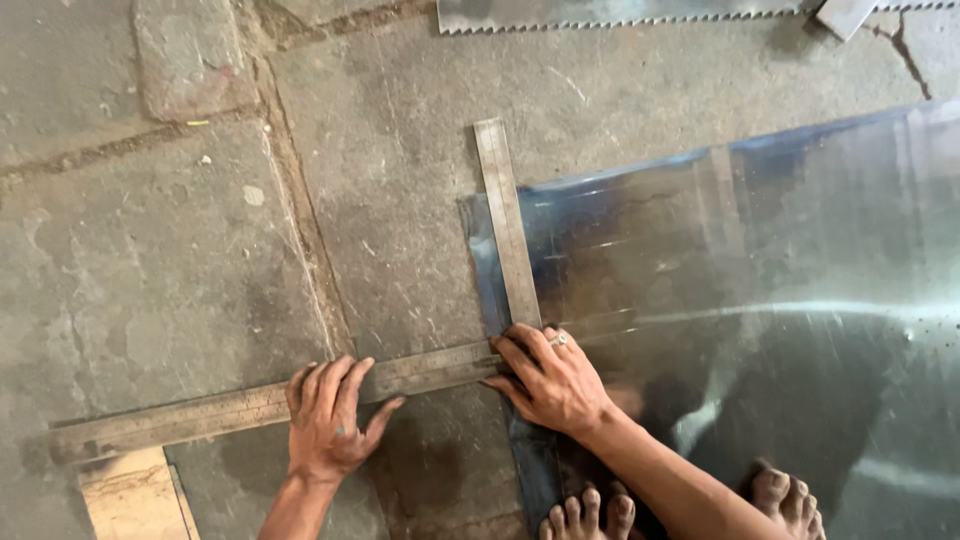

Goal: The person marks lines on a large metal sheet using a framing square and a marking tool, frequently repositioning the square to draw perpendicular and parallel lines across the surface.

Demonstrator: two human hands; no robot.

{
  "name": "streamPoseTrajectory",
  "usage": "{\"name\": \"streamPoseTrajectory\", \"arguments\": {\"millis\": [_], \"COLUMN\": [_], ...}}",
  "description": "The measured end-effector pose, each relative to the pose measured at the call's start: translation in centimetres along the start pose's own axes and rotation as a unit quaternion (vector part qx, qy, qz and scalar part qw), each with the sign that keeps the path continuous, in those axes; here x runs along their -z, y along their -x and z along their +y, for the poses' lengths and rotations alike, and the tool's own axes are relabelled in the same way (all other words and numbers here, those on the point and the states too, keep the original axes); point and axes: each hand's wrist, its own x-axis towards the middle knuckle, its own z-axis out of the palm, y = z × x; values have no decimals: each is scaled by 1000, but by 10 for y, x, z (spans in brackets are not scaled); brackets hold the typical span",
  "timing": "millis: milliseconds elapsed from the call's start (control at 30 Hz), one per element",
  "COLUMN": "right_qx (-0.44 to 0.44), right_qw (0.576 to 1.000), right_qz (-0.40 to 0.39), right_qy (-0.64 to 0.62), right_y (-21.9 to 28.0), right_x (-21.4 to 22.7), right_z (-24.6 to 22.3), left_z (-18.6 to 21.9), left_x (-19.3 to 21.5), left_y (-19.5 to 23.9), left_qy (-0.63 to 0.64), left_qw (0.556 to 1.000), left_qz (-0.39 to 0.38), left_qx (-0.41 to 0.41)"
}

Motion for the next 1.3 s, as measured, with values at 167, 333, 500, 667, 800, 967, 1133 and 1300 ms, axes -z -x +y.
{"name": "streamPoseTrajectory", "arguments": {"millis": [167,333,500,667,800,967,1133,1300], "right_qx": [1,9,-5,-130,-284,-279,-211,-203], "right_qw": [1000,1000,999,976,949,959,977,977], "right_qz": [1,14,32,163,96,17,-14,-70], "right_qy": [-2,20,-23,-63,-97,-54,19,-14], "right_y": [-1,1,4,-3,-33,-68,-133,-33], "right_x": [0,-2,3,9,29,37,18,25], "right_z": [0,-1,-2,10,26,42,82,29], "left_z": [4,2,16,91,145,156,149,144], "left_x": [4,0,10,4,40,47,43,38], "left_y": [-1,1,-18,-120,-202,-218,-222,-216], "left_qy": [11,5,21,111,37,12,41,36], "left_qw": [1000,1000,998,991,957,944,932,953], "left_qz": [26,18,52,-79,-283,-322,-350,-297], "left_qx": [4,1,-23,-8,52,69,86,53]}}
